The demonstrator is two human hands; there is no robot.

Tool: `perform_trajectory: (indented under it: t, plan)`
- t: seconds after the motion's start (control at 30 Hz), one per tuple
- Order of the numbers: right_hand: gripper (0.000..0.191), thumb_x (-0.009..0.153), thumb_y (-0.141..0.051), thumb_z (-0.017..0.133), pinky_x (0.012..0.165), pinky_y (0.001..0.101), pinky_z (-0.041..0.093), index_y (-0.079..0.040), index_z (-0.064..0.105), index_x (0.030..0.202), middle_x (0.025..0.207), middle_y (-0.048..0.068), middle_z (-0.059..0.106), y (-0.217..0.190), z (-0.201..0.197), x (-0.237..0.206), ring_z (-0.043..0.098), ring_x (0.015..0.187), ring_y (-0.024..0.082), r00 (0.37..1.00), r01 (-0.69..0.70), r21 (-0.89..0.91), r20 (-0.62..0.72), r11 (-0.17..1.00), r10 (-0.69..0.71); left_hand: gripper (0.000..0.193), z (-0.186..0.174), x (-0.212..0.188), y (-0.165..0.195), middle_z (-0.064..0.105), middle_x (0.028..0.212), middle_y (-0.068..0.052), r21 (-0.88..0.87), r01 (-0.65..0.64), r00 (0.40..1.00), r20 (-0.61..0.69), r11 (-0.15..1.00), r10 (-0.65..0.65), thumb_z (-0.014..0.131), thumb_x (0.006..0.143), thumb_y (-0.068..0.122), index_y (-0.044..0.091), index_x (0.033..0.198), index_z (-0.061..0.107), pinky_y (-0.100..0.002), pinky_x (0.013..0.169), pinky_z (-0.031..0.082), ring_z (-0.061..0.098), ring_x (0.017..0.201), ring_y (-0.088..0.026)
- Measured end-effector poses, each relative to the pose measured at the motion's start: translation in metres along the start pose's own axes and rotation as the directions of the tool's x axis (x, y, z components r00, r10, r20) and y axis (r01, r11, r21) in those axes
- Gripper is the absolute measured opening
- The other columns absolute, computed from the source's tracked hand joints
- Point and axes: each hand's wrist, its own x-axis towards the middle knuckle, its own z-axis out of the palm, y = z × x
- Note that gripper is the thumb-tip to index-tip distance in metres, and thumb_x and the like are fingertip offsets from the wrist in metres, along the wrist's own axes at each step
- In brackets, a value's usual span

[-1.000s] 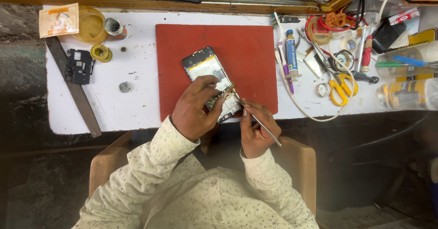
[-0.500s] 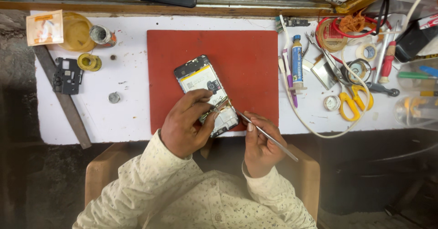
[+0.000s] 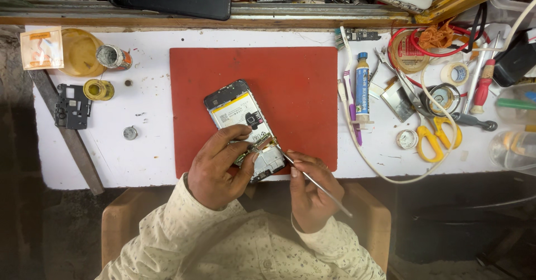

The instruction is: The person pries open a smartphone on a red mat using a thin metal tool, works on the internal components, then aligns the screen assembly and presses along its edges to close the phone.

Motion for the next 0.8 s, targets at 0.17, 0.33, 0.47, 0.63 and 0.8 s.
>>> perform_trajectory:
  t: [0.17,0.33,0.47,0.63,0.8]
  plan:
    - [0.022,0.097,0.012,0.063,0.104,0.0358,0.057,0.000,0.065,0.115,0.118,0.020,0.073,-0.010,0.001,0.005,0.072,0.116,0.026,0.996,0.060,-0.108,0.070,0.992,-0.053,0.016,0.000,-0.002,0.001,0.066,0.119,-0.017,-0.009,0.011,1.000,-0.002,1.000,-0.011,0.076,0.086,0.001,-0.006,0.099,0.069,-0.037,0.081,0.060,0.072,0.100,-0.030]
    - [0.023,0.097,0.014,0.062,0.104,0.0358,0.057,0.001,0.065,0.115,0.117,0.020,0.073,-0.013,0.003,0.009,0.072,0.116,0.027,0.993,0.102,-0.143,0.068,0.984,-0.093,0.015,0.004,-0.002,0.001,0.066,0.119,-0.017,-0.009,0.006,1.000,-0.007,1.000,-0.006,0.076,0.086,0.002,-0.005,0.098,0.069,-0.037,0.082,0.060,0.072,0.100,-0.030]
    - [0.021,0.096,0.014,0.063,0.100,0.0353,0.059,0.001,0.066,0.112,0.115,0.020,0.073,-0.012,0.004,0.009,0.073,0.112,0.027,0.993,0.117,-0.163,0.045,0.980,-0.111,0.016,0.006,-0.002,0.000,0.066,0.119,-0.017,0.001,-0.018,1.000,-0.023,1.000,0.018,0.076,0.086,0.002,-0.006,0.098,0.069,-0.037,0.083,0.060,0.071,0.102,-0.031]
    - [0.020,0.095,0.014,0.065,0.100,0.0360,0.059,0.001,0.067,0.109,0.111,0.020,0.074,-0.011,0.007,0.009,0.074,0.111,0.028,0.990,0.143,-0.187,0.023,0.972,-0.141,0.016,0.009,-0.002,-0.001,0.066,0.119,-0.017,-0.009,-0.029,0.999,-0.041,1.000,0.029,0.076,0.087,0.003,-0.006,0.098,0.068,-0.037,0.083,0.060,0.072,0.102,-0.031]
    - [0.020,0.094,0.014,0.066,0.097,0.0349,0.059,0.001,0.067,0.110,0.110,0.020,0.074,-0.012,0.009,0.010,0.074,0.108,0.028,0.984,0.177,-0.264,0.017,0.948,-0.179,0.014,0.012,0.000,-0.002,0.066,0.119,-0.016,-0.029,-0.027,0.998,-0.052,0.999,0.026,0.076,0.087,0.002,-0.005,0.096,0.068,-0.037,0.081,0.060,0.072,0.101,-0.030]
